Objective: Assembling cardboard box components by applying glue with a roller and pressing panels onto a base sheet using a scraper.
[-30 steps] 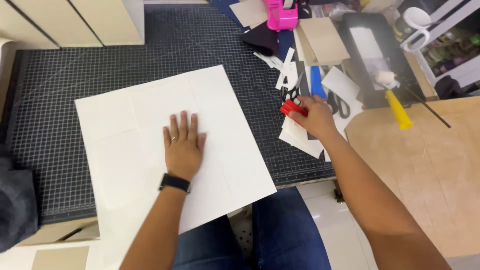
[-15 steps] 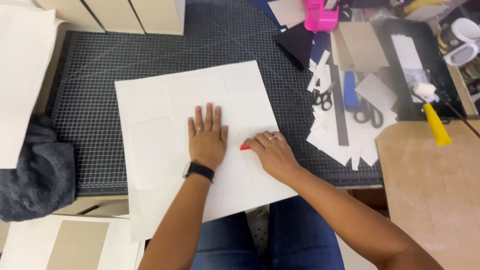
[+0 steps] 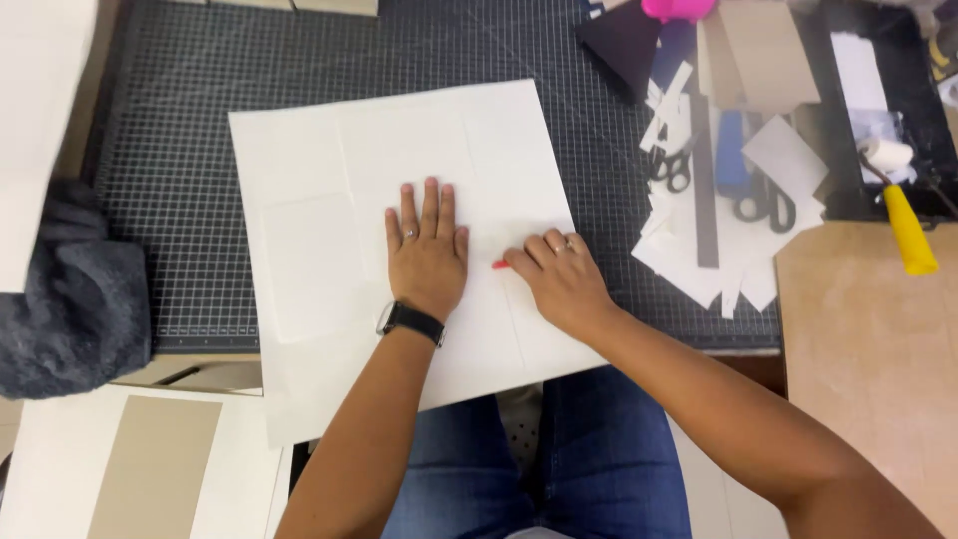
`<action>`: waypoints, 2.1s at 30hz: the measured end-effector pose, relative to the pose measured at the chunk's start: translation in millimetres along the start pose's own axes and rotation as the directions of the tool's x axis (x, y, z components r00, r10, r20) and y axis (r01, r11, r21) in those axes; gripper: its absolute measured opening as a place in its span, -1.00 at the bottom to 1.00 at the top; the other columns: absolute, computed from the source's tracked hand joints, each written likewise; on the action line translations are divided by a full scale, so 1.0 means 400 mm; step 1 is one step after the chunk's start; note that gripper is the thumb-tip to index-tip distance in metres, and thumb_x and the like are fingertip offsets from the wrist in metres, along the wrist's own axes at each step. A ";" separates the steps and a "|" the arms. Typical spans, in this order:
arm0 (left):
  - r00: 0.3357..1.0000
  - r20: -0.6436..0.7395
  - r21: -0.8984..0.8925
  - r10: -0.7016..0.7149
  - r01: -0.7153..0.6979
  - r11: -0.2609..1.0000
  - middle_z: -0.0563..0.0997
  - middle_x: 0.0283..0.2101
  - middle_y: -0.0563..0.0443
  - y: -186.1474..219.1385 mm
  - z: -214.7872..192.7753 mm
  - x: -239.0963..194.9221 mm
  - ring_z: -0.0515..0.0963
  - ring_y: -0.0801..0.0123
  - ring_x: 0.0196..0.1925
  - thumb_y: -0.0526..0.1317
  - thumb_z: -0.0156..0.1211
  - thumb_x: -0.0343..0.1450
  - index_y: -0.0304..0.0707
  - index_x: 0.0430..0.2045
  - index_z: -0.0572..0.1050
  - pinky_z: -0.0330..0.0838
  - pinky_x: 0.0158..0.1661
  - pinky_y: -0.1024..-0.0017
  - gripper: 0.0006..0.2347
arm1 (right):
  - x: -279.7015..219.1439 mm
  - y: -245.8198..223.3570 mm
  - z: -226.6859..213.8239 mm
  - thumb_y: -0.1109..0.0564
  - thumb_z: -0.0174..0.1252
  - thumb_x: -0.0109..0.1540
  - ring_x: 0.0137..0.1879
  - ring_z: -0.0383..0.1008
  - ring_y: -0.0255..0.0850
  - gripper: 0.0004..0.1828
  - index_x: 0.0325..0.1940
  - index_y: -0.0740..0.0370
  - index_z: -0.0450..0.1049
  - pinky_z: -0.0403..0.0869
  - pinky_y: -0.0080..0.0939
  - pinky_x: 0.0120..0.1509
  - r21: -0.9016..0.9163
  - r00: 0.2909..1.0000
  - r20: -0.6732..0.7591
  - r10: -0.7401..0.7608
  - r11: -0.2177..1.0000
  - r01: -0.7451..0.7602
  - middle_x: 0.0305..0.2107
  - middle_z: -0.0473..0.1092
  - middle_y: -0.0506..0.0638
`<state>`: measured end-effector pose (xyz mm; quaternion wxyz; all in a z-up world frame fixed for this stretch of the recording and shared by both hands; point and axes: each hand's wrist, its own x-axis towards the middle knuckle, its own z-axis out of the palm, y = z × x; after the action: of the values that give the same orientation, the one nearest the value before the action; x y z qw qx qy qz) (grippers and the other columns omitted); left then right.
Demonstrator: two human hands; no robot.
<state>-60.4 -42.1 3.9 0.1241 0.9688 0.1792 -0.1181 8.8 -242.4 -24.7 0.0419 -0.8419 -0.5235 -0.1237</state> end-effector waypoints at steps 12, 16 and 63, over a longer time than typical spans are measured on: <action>1.000 -0.020 0.009 0.009 -0.008 1.000 -0.32 0.62 0.07 0.044 -0.008 -0.033 -0.44 0.00 0.61 0.03 -0.57 0.62 -0.02 0.55 -0.24 -0.53 0.49 -0.01 -0.48 | -0.055 0.003 -0.035 0.08 -0.18 0.41 -0.03 0.30 -0.08 -0.72 0.08 -0.06 0.44 0.29 -0.02 0.08 -0.019 0.999 0.027 0.020 1.000 -0.020 -0.27 0.31 -0.07; 1.000 0.017 0.022 0.021 -0.022 1.000 -0.38 0.61 0.09 0.067 -0.006 0.000 -0.50 -0.01 0.60 0.05 -0.61 0.62 -0.02 0.54 -0.27 -0.59 0.48 -0.03 -0.47 | -0.072 0.029 -0.052 0.06 -0.17 0.44 -0.03 0.32 -0.10 -0.73 0.05 -0.07 0.46 0.30 -0.05 0.10 0.055 0.995 0.095 -0.021 0.998 0.016 -0.28 0.33 -0.07; 0.987 0.013 0.072 0.158 -0.159 0.985 -0.39 0.61 0.02 0.054 0.019 0.032 -0.47 0.04 0.61 0.14 -0.58 0.60 0.02 0.54 -0.29 -0.59 0.48 0.01 -0.43 | 0.074 0.188 0.046 0.07 -0.05 0.37 0.02 0.31 -0.01 -0.78 0.06 -0.03 0.44 0.28 0.04 0.06 -0.058 0.998 -0.049 0.039 0.997 -0.042 -0.23 0.31 -0.04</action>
<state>-42.0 -59.9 -2.4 0.0983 0.9834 0.0966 -0.1177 91.2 -246.6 -30.4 0.0318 -0.8500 -0.5014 -0.1583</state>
